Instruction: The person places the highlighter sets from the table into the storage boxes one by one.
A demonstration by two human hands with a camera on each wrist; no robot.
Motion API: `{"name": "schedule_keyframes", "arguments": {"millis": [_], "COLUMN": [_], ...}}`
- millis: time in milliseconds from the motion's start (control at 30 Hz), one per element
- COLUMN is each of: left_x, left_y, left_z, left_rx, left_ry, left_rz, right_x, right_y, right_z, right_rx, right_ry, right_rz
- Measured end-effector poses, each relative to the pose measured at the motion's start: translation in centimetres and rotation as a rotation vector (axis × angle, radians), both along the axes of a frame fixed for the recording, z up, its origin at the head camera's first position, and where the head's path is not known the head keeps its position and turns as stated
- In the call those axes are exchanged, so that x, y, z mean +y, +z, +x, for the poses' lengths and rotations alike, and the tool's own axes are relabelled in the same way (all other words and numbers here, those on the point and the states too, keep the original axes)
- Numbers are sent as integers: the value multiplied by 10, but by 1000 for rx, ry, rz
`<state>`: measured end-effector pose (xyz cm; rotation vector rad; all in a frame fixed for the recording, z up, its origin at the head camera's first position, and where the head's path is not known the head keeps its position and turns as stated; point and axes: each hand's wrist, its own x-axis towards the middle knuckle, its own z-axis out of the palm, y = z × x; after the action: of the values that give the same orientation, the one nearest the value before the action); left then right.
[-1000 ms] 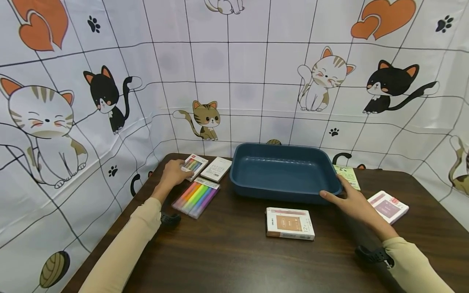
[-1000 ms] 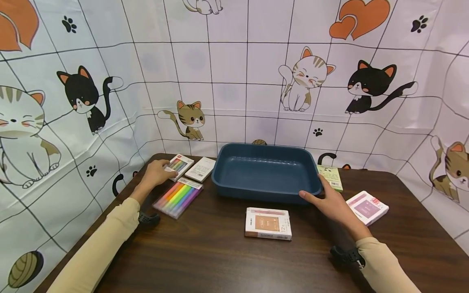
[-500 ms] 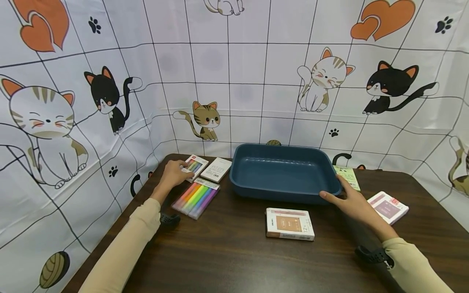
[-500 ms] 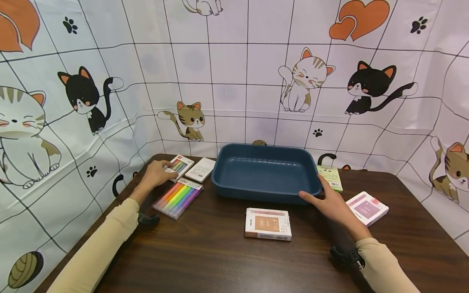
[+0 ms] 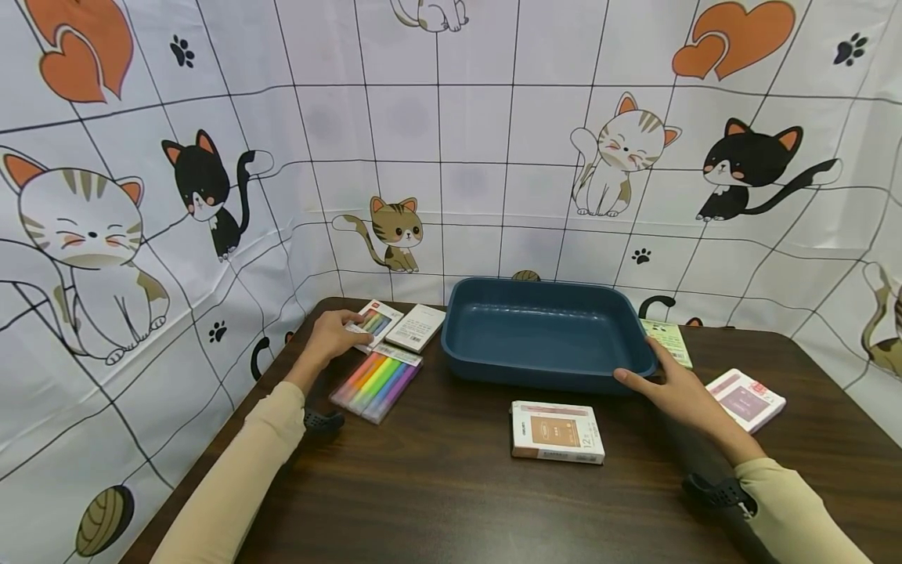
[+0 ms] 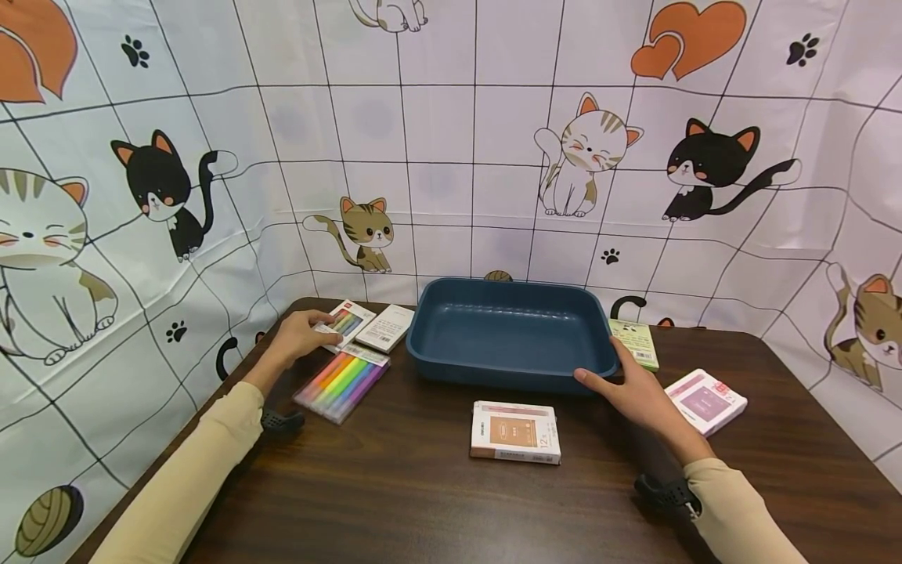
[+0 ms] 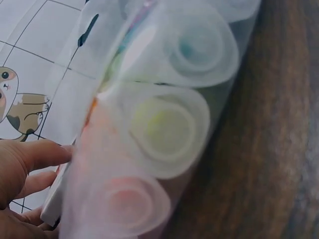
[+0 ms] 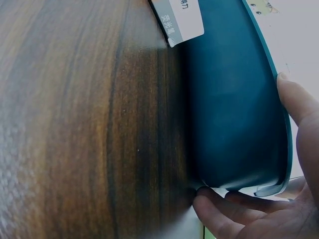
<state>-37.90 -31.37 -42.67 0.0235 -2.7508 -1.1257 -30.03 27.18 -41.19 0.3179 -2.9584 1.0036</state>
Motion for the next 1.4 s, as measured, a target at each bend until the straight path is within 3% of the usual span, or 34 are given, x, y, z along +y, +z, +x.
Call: {"name": "schedule_keyframes", "arguments": {"millis": [233, 467, 700, 933, 1400], "left_x": [-1, -3, -6, -7, -15], "left_y": [4, 5, 5, 6, 16], "left_z": [2, 4, 3, 1, 7], "left_rx": [-24, -97, -144, -145, -199], "left_ry": [5, -29, -73, -115, -162], "left_rz": [58, 192, 211, 201, 313], "right_x": [1, 0, -1, 0, 0], "right_y": [0, 0, 0, 0, -1], "right_z": [-1, 0, 0, -1, 1], "right_rx": [14, 11, -2, -6, -12], "right_ry": [4, 1, -5, -9, -15], "right_rz": [3, -5, -3, -1, -7]}}
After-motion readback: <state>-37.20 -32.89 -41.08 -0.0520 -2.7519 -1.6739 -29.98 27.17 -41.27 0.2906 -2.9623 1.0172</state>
